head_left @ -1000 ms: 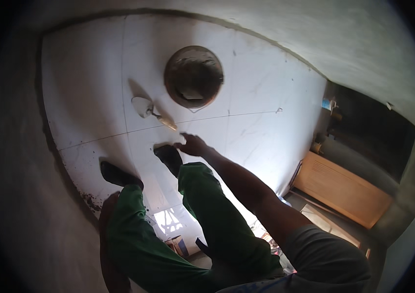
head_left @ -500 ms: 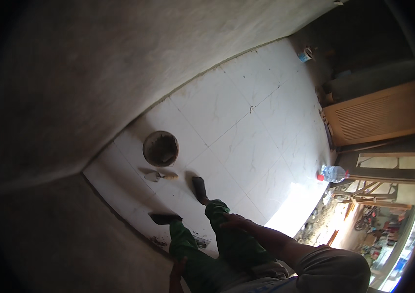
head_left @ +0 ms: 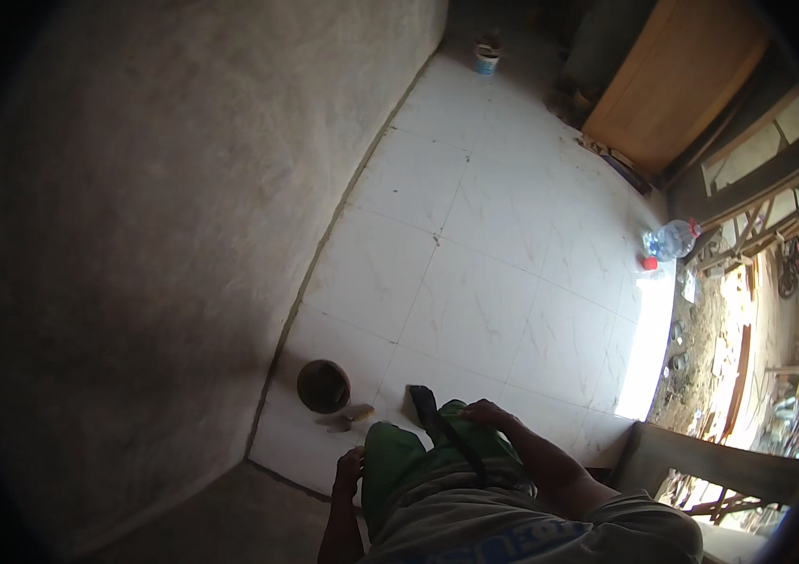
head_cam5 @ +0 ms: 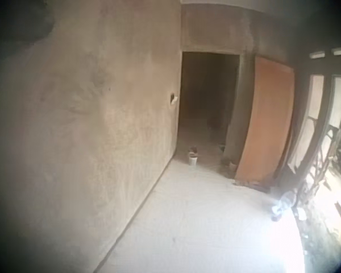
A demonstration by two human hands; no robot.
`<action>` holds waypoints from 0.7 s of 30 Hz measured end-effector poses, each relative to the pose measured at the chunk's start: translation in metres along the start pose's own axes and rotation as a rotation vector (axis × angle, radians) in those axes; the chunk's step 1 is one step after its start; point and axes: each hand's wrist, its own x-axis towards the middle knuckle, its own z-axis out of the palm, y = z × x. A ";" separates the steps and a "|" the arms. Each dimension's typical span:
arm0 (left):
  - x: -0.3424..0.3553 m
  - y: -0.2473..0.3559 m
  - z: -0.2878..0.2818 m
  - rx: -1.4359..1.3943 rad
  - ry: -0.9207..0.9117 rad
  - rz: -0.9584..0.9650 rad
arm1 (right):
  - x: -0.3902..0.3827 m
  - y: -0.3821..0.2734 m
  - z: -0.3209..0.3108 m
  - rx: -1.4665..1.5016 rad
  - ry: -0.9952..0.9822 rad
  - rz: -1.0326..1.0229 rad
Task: The person applies grout from a bucket to the joint between floor tiles and a wall using a trowel. They pick up a pair of glasses from the floor and use a sponge to wipe away excess material from the tiled surface.
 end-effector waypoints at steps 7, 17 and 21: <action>0.111 0.105 -0.031 0.478 0.063 0.314 | -0.049 0.046 -0.021 0.712 0.180 0.425; 0.257 0.238 -0.105 0.931 -0.119 0.011 | -0.064 0.106 -0.036 0.914 0.229 0.852; 0.344 0.358 -0.138 1.049 -0.140 0.168 | -0.068 0.102 -0.177 1.060 0.279 0.803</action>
